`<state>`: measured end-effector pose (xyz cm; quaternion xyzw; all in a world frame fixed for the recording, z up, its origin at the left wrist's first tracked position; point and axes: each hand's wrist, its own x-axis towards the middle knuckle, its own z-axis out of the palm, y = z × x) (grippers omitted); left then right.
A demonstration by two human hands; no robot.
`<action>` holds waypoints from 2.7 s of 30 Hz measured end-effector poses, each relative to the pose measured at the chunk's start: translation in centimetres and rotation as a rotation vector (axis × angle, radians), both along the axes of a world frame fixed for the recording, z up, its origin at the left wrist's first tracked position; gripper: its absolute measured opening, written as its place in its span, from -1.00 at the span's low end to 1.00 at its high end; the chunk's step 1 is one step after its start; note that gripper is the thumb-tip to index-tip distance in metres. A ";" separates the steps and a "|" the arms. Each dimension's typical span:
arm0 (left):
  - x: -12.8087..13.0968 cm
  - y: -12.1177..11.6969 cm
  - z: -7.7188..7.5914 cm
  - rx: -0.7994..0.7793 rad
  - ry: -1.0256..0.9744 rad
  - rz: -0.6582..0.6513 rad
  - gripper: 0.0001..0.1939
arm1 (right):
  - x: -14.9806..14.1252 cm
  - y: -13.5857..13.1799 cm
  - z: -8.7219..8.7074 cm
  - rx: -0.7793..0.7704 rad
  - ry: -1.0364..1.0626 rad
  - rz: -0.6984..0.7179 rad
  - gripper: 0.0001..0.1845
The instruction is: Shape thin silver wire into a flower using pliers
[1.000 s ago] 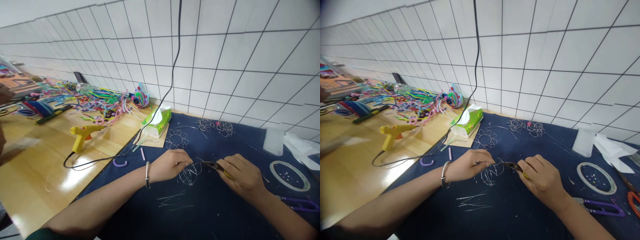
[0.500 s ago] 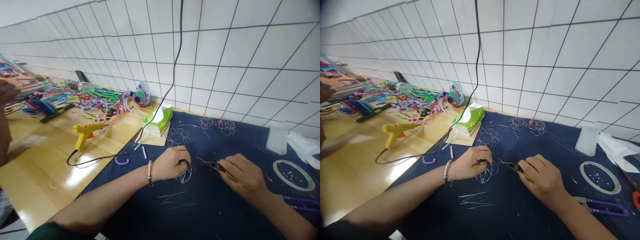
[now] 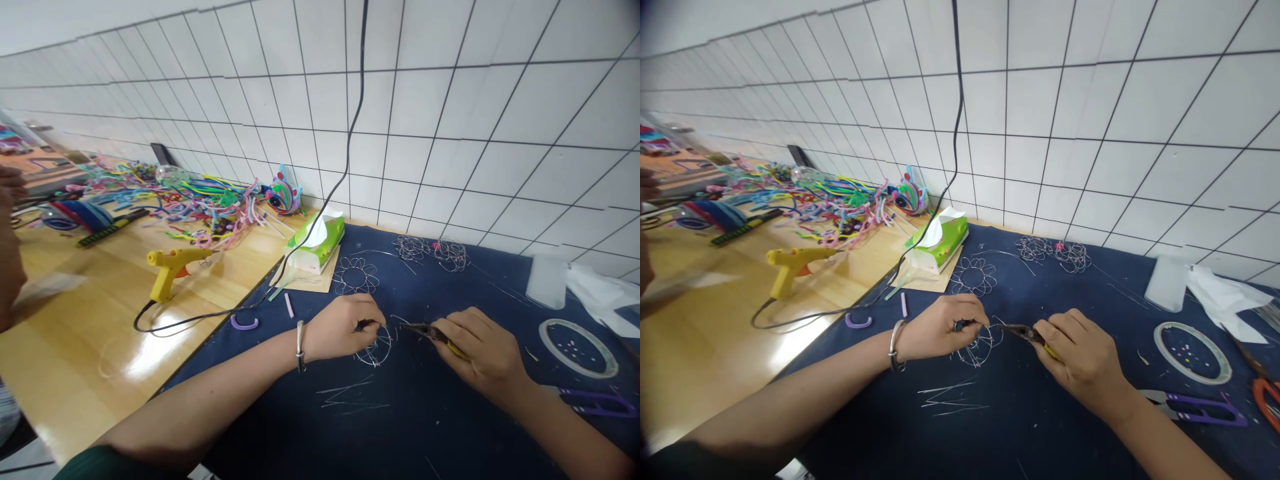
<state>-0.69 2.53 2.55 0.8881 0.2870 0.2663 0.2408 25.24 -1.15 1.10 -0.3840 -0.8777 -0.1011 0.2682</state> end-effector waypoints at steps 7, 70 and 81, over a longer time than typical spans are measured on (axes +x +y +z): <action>0.0 -0.2 0.2 0.007 0.007 -0.010 -0.75 | -0.2 -0.5 0.3 -0.004 0.003 -0.017 -0.84; 0.5 -1.2 0.0 0.223 0.102 -0.002 -0.90 | -0.6 -0.9 0.2 0.017 -0.024 0.028 -0.86; 0.0 -0.5 0.3 0.215 0.148 -0.089 -0.82 | -0.5 -0.6 0.3 -0.068 0.040 0.002 -0.87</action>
